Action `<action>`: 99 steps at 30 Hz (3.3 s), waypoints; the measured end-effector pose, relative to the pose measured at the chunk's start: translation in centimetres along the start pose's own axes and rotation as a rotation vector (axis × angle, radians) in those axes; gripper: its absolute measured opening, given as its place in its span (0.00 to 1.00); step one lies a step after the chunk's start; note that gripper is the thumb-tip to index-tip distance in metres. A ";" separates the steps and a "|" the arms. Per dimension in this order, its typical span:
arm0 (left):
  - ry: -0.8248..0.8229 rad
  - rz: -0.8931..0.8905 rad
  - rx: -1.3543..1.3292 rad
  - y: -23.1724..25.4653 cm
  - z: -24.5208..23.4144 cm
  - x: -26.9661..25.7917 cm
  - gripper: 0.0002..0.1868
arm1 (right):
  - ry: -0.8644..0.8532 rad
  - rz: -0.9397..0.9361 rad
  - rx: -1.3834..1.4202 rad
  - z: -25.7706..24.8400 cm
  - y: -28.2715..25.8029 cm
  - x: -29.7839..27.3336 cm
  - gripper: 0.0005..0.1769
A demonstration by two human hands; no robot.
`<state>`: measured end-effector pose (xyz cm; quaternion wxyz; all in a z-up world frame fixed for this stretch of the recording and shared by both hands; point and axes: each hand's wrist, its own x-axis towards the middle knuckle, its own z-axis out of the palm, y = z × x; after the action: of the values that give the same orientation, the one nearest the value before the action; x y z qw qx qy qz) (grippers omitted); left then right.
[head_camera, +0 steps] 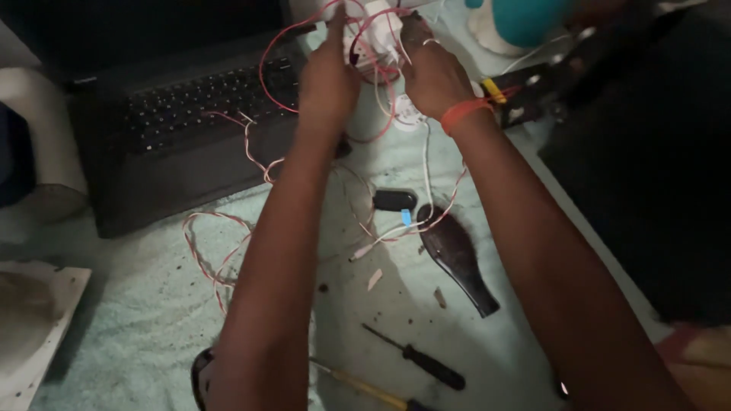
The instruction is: Repairing or rewiring an electronic appliance handle and internal components.
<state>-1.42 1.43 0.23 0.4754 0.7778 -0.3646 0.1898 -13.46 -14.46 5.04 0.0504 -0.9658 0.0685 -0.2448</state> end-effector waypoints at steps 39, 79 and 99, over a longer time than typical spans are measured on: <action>-0.429 0.151 0.362 11.2 -13.2 -21.1 0.06 | -0.148 0.226 0.887 -11.2 -14.9 -22.7 0.14; 0.161 0.100 -1.015 18.9 -21.5 -22.3 0.08 | 0.638 0.128 1.131 -10.7 -12.3 -26.3 0.07; -0.250 0.054 -0.447 16.3 -17.4 -23.6 0.14 | 0.172 0.089 0.799 -12.1 -15.2 -26.7 0.05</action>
<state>-28.36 21.26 3.18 0.5816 0.6609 -0.4740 0.0193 -40.85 3.93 5.19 0.4259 -0.8424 0.0138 -0.3298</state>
